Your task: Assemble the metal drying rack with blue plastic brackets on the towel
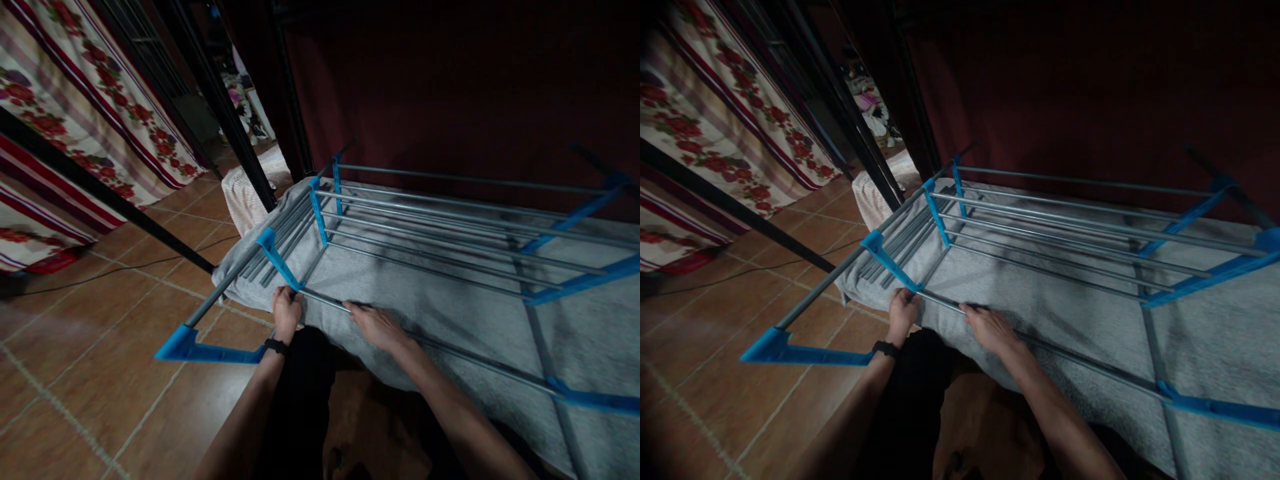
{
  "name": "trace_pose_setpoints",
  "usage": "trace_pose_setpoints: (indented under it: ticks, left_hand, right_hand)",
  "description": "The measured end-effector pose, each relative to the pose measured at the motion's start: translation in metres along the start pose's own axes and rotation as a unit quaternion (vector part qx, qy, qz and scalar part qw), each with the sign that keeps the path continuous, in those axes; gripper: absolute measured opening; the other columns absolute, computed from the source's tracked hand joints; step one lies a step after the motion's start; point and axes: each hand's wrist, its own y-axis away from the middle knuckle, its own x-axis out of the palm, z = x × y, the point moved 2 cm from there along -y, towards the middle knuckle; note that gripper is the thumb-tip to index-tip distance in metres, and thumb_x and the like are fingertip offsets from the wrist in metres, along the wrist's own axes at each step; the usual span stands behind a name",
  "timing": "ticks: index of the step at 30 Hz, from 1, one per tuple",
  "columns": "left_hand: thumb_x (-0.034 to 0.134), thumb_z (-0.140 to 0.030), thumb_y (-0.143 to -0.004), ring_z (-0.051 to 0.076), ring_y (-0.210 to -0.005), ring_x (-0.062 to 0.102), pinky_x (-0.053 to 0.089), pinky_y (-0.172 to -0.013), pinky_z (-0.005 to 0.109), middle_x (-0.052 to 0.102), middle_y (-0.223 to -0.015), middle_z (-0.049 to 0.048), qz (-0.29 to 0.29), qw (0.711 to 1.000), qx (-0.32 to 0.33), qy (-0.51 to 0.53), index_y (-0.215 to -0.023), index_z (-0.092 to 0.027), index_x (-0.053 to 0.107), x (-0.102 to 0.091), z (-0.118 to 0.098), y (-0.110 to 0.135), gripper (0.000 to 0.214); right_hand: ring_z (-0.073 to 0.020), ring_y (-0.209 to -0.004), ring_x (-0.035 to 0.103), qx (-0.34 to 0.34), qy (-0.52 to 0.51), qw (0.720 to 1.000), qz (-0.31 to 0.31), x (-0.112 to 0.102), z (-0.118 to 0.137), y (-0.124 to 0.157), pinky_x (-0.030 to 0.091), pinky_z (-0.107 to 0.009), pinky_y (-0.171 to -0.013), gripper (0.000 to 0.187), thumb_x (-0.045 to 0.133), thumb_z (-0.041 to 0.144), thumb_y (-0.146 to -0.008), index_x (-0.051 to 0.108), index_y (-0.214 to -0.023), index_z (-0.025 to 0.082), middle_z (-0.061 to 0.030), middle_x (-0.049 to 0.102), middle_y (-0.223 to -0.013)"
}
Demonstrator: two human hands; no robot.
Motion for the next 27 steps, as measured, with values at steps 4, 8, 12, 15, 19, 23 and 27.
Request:
trace_pose_setpoints:
  ticks: [4, 8, 12, 15, 19, 23, 27]
  left_hand:
    - [0.058, -0.023, -0.08, 0.021, -0.091, 0.055, 0.045, -0.088, 0.033, 0.057, -0.092, 0.0067, -0.004, 1.0, -0.005, 0.008, -0.083, -0.016, 0.064, 0.0, 0.0, 0.001, 0.01]
    - [0.057, -0.024, -0.081, 0.02, -0.087, 0.056, 0.046, -0.086, 0.033, 0.057, -0.088, 0.006, -0.002, 1.0, -0.008, 0.012, -0.081, -0.016, 0.063, 0.0, -0.002, 0.002, 0.01]
    - [0.057, -0.022, -0.081, 0.02, -0.086, 0.056, 0.046, -0.084, 0.033, 0.057, -0.086, 0.0062, 0.005, 1.0, -0.002, 0.014, -0.08, -0.016, 0.063, -0.001, -0.004, 0.002, 0.009]
    - [0.057, -0.021, -0.081, 0.021, -0.087, 0.056, 0.046, -0.084, 0.033, 0.058, -0.085, 0.0067, 0.008, 1.0, 0.004, 0.009, -0.078, -0.016, 0.063, -0.002, -0.006, 0.002, 0.008]
    - [0.056, -0.02, -0.081, 0.022, -0.089, 0.056, 0.045, -0.085, 0.033, 0.058, -0.086, 0.0083, 0.011, 1.0, 0.014, -0.002, -0.079, -0.015, 0.064, -0.004, -0.009, 0.004, 0.01]
    - [0.054, -0.017, -0.08, 0.022, -0.088, 0.057, 0.045, -0.085, 0.033, 0.059, -0.086, 0.0091, 0.013, 1.0, 0.021, -0.012, -0.078, -0.014, 0.065, -0.006, -0.012, 0.006, 0.012]
    - [0.053, -0.016, -0.08, 0.022, -0.087, 0.057, 0.045, -0.085, 0.034, 0.059, -0.086, 0.0095, 0.009, 1.0, 0.019, -0.012, -0.079, -0.014, 0.065, -0.006, -0.014, 0.007, 0.012]
  right_hand:
    - [-0.0259, -0.114, 0.064, -0.001, 0.006, 1.0, -0.003, 0.0, 0.0, 0.001, 0.047, -0.035, -0.095, 0.049, 0.033, 0.034, -0.1, 0.042, -0.147, 0.027, -0.0083, 0.064, -0.13]
    - [-0.0255, -0.111, 0.065, 0.001, 0.012, 1.0, -0.003, -0.001, 0.0, 0.001, 0.048, -0.035, -0.093, 0.049, 0.032, 0.035, -0.1, 0.041, -0.148, 0.029, -0.0076, 0.065, -0.128]
    - [-0.0254, -0.109, 0.065, 0.002, 0.017, 1.0, -0.001, 0.0, -0.001, 0.001, 0.048, -0.034, -0.092, 0.049, 0.033, 0.035, -0.1, 0.041, -0.148, 0.029, -0.008, 0.068, -0.124]
    - [-0.0263, -0.11, 0.065, -0.005, 0.01, 1.0, -0.006, 0.0, 0.0, 0.001, 0.048, -0.035, -0.092, 0.049, 0.033, 0.033, -0.1, 0.041, -0.148, 0.028, -0.0082, 0.067, -0.126]
    - [-0.0267, -0.11, 0.065, -0.005, 0.014, 1.0, -0.003, -0.001, 0.001, 0.002, 0.048, -0.035, -0.091, 0.049, 0.032, 0.033, -0.1, 0.041, -0.147, 0.028, -0.0086, 0.067, -0.125]
    - [-0.0252, -0.11, 0.065, 0.0, 0.015, 1.0, 0.01, -0.002, 0.001, 0.002, 0.048, -0.032, -0.09, 0.048, 0.031, 0.035, -0.1, 0.043, -0.146, 0.027, -0.008, 0.068, -0.123]
    - [-0.0249, -0.112, 0.065, 0.01, 0.022, 1.0, 0.004, -0.003, 0.0, 0.003, 0.047, -0.033, -0.093, 0.048, 0.032, 0.036, -0.101, 0.043, -0.146, 0.028, -0.0073, 0.067, -0.126]
